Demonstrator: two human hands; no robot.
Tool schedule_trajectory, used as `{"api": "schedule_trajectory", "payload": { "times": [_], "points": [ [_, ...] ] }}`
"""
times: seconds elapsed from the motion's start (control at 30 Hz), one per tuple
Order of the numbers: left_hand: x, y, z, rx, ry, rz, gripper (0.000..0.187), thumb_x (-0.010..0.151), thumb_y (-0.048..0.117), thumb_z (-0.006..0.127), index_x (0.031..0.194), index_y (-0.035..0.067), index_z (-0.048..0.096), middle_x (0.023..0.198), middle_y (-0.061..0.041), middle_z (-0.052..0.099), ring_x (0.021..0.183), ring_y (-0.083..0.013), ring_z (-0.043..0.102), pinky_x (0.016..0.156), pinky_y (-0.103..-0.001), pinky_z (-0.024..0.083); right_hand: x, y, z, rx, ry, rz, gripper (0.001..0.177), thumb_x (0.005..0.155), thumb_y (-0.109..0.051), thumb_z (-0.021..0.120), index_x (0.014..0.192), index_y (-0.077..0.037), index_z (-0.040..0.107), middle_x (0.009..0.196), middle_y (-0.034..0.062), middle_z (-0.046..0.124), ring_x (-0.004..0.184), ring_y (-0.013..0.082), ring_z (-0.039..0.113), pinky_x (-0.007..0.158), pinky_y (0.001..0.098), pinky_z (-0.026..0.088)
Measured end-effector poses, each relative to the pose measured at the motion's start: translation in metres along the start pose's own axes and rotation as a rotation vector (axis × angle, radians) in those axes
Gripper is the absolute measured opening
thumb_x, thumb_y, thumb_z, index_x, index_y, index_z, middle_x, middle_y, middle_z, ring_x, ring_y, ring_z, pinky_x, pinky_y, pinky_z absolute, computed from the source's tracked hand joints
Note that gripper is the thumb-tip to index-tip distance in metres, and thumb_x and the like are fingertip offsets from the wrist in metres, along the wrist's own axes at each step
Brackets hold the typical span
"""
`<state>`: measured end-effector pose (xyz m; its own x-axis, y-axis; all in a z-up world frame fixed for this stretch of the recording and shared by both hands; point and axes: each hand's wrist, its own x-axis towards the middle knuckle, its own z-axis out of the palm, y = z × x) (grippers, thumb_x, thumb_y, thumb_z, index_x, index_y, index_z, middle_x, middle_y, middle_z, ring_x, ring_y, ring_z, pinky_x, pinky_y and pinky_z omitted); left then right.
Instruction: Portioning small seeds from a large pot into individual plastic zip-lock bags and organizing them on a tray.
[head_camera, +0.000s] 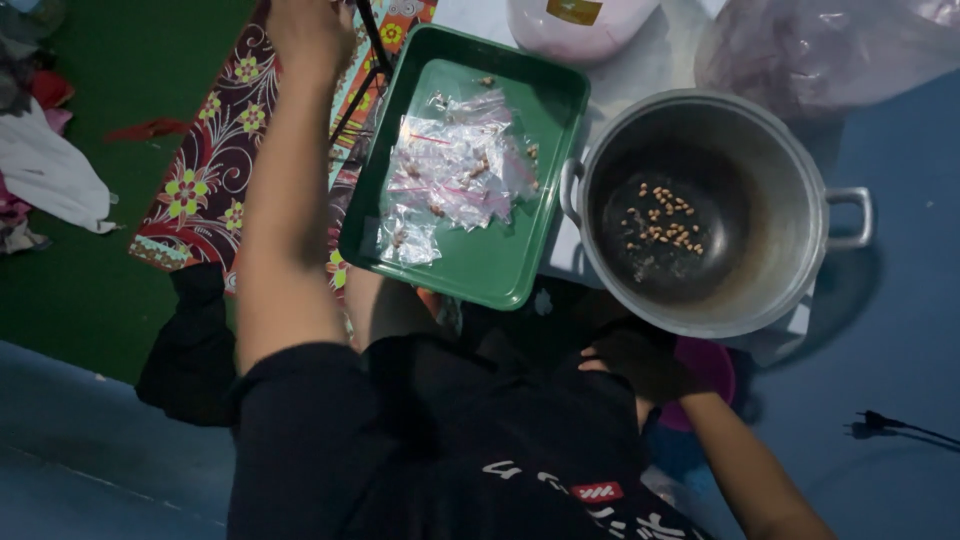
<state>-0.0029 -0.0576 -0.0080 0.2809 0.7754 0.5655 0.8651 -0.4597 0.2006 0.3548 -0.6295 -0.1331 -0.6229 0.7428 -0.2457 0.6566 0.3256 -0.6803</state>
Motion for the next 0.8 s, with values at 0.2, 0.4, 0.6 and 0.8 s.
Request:
{"api": "schedule_trajectory", "payload": {
  "times": [0.2, 0.4, 0.6, 0.8],
  "points": [
    [-0.069, 0.105, -0.099, -0.32, -0.109, 0.193, 0.066, 0.078, 0.005, 0.082, 0.136, 0.009, 0.052, 0.123, -0.016, 0.06, 0.109, -0.0353, 0.063, 0.09, -0.044, 0.055, -0.002, -0.004, -0.003, -0.042, -0.045, 0.032, 0.103, 0.057, -0.053, 0.094, 0.147, -0.03, 0.05, 0.157, 0.0004, 0.044, 0.147, 0.0282, 0.036, 0.12, 0.0525, 0.023],
    [-0.152, 0.146, -0.135, -0.296, -0.405, 0.371, 0.042, 0.082, 0.027, 0.079, 0.121, 0.012, 0.071, 0.108, -0.016, 0.066, 0.095, -0.04, 0.068, 0.075, -0.05, 0.057, -0.005, 0.034, 0.039, -0.174, 0.107, -0.088, 0.105, 0.073, -0.096, 0.06, 0.155, -0.032, 0.045, 0.156, 0.0071, 0.044, 0.146, 0.0259, 0.038, 0.119, 0.0538, 0.017],
    [-0.181, 0.153, -0.127, -0.159, -0.505, 0.298, 0.033, 0.078, 0.028, 0.085, 0.107, 0.016, 0.076, 0.104, -0.013, 0.068, 0.097, -0.0342, 0.064, 0.077, -0.048, 0.053, 0.005, 0.031, 0.039, -0.349, -0.061, -0.074, 0.136, 0.039, -0.1, 0.065, 0.156, -0.036, 0.038, 0.16, -0.0004, 0.036, 0.147, 0.0229, 0.034, 0.117, 0.0497, 0.023],
    [-0.192, 0.143, -0.11, -0.139, -0.435, 0.324, 0.008, 0.088, 0.022, 0.074, 0.095, 0.02, 0.075, 0.095, -0.008, 0.068, 0.089, -0.0312, 0.065, 0.071, -0.043, 0.052, 0.0, 0.001, 0.028, -0.204, -0.231, 0.2, 0.145, 0.033, -0.078, 0.092, 0.158, -0.039, 0.03, 0.164, 0.0029, 0.027, 0.154, 0.0294, 0.024, 0.122, 0.055, 0.018]
  ]
}}
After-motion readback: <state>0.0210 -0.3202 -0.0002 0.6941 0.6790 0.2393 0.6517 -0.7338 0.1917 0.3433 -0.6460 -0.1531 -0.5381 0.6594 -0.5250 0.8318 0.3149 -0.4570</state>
